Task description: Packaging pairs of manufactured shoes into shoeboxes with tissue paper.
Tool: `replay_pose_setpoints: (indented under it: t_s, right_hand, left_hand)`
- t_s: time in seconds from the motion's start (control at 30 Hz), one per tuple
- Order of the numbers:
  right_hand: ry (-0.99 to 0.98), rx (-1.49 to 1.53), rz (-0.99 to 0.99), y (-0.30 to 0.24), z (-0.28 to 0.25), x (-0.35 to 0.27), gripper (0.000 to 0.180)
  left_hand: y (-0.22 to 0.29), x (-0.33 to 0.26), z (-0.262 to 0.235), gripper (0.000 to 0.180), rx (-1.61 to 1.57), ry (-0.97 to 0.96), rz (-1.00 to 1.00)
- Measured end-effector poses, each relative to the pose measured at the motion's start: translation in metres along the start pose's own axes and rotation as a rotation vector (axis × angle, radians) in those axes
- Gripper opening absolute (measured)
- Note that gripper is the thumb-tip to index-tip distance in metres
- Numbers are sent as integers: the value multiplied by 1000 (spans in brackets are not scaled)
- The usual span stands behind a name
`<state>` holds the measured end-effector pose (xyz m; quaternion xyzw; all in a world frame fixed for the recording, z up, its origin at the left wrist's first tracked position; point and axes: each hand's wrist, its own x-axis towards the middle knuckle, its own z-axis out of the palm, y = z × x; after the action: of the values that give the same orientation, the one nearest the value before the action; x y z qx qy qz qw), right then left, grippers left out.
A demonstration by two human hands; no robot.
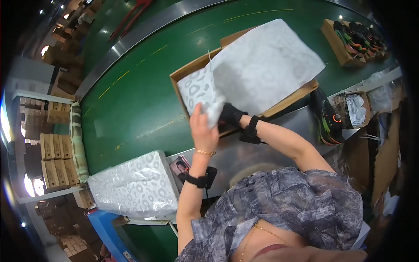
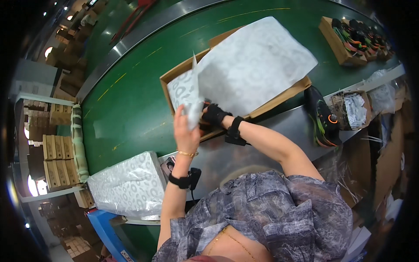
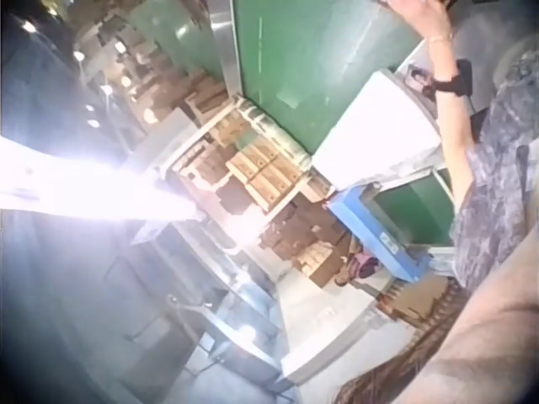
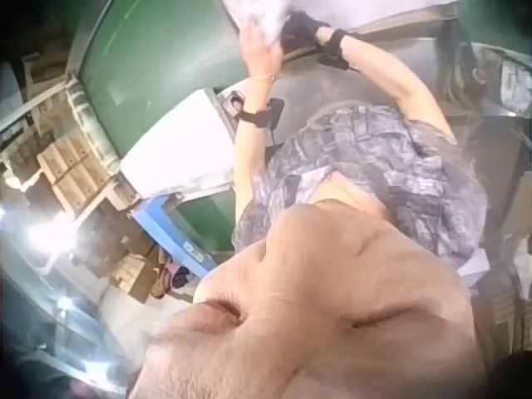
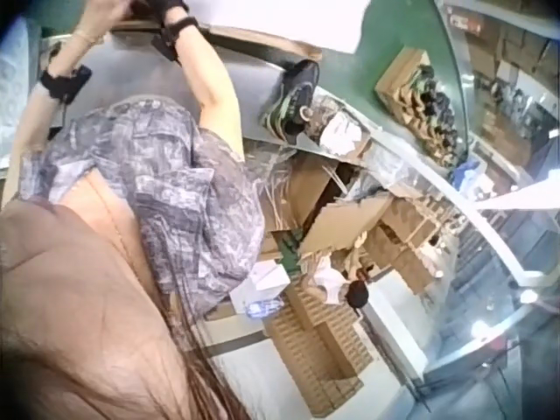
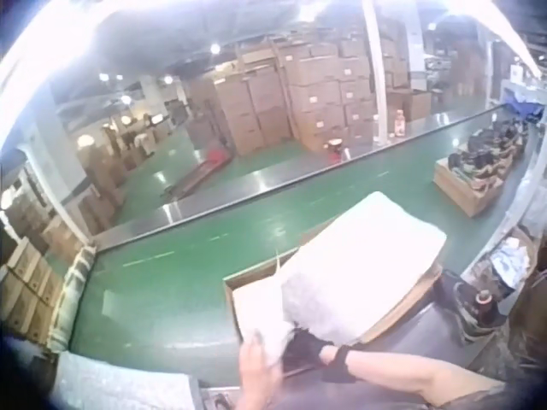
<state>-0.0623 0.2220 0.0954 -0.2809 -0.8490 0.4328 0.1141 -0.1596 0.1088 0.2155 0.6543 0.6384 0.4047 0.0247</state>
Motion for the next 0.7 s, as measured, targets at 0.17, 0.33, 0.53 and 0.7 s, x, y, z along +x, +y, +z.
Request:
replay_pose_setpoints:
  t_s: [0.17, 0.33, 0.53, 0.7]
  right_hand:
    - [82, 353, 240, -68, -62, -84, 41]
    - [850, -57, 227, -71, -131, -207, 17]
    - [1489, -14, 519, -13, -140, -324, 36]
    - [1307, -392, 813, 53, -91, -369, 46]
  left_hand:
    - [-22, 15, 21, 50, -96, -387, -68]
    - [-36, 30, 58, 48, 308, -651, 50]
    - [-16, 58, 79, 49, 700, -1060, -8]
    - [27, 37, 66, 40, 36, -592, -159]
